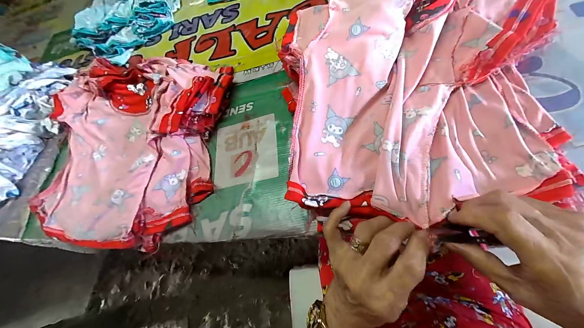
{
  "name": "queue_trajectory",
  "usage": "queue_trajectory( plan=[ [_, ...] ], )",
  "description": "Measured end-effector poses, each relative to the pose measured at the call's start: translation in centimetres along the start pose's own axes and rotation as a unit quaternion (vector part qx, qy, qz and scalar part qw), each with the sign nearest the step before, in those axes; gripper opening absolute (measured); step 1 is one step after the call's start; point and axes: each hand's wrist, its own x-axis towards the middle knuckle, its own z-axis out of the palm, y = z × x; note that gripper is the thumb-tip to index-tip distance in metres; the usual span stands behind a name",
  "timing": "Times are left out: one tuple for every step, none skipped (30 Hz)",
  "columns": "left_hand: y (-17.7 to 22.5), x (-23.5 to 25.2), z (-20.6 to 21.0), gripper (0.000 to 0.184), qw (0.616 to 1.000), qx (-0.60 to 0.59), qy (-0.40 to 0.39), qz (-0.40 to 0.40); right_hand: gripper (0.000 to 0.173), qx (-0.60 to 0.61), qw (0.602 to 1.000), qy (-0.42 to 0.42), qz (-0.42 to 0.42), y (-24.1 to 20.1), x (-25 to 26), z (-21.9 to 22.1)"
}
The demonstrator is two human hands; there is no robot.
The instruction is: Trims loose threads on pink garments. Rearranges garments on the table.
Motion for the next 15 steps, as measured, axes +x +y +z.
queue_trajectory(
  plan=[
    [0.2,-0.1,-0.1,0.007,1.0,-0.001,0.005,-0.002,0.023,-0.008,1.0,0.007,-0.009,-0.1,-0.1,0.0],
    [0.3,-0.2,-0.1,0.007,1.0,-0.002,0.009,-0.004,0.022,-0.015,1.0,0.013,-0.016,-0.1,-0.1,0.0],
    [0.4,-0.3,-0.2,0.007,1.0,-0.003,0.012,-0.004,0.021,-0.02,0.999,0.019,-0.023,-0.2,-0.1,0.1],
    [0.4,-0.3,-0.2,0.007,1.0,-0.002,0.015,-0.003,0.02,-0.024,0.999,0.027,-0.028,-0.3,-0.1,0.3],
    [0.5,-0.3,-0.2,0.007,1.0,0.0,0.017,-0.002,0.019,-0.026,0.998,0.037,-0.033,-0.3,-0.1,0.5],
    [0.6,-0.3,-0.1,0.007,1.0,0.001,0.019,-0.001,0.019,-0.029,0.998,0.045,-0.039,-0.3,-0.1,0.7],
    [0.6,-0.2,-0.1,0.006,1.0,0.002,0.022,0.0,0.018,-0.034,0.997,0.047,-0.045,-0.3,0.0,0.8],
    [0.6,-0.2,-0.2,0.006,1.0,0.005,0.023,0.0,0.017,-0.039,0.997,0.048,-0.051,-0.2,0.0,0.9],
    [0.7,-0.1,-0.2,0.006,1.0,0.009,0.023,0.001,0.016,-0.043,0.996,0.048,-0.057,-0.2,0.1,0.9],
    [0.7,-0.1,-0.2,0.006,1.0,0.013,0.025,0.003,0.016,-0.044,0.996,0.049,-0.062,-0.1,0.2,0.9],
    [0.7,0.0,-0.2,0.006,0.999,0.016,0.026,0.008,0.016,-0.043,0.996,0.049,-0.065,-0.1,0.2,1.0],
    [0.8,0.1,-0.2,0.006,0.999,0.02,0.025,0.014,0.016,-0.039,0.996,0.05,-0.068,-0.2,0.3,1.0],
    [0.8,0.1,-0.2,0.007,0.999,0.02,0.026,0.021,0.016,-0.034,0.996,0.051,-0.071,-0.2,0.3,1.1],
    [0.9,0.2,-0.1,0.008,0.999,0.019,0.025,0.026,0.017,-0.029,0.996,0.052,-0.072,-0.2,0.3,1.2],
    [1.0,0.2,-0.1,0.009,0.999,0.019,0.023,0.029,0.017,-0.024,0.996,0.055,-0.074,-0.2,0.3,1.3]
  ],
)
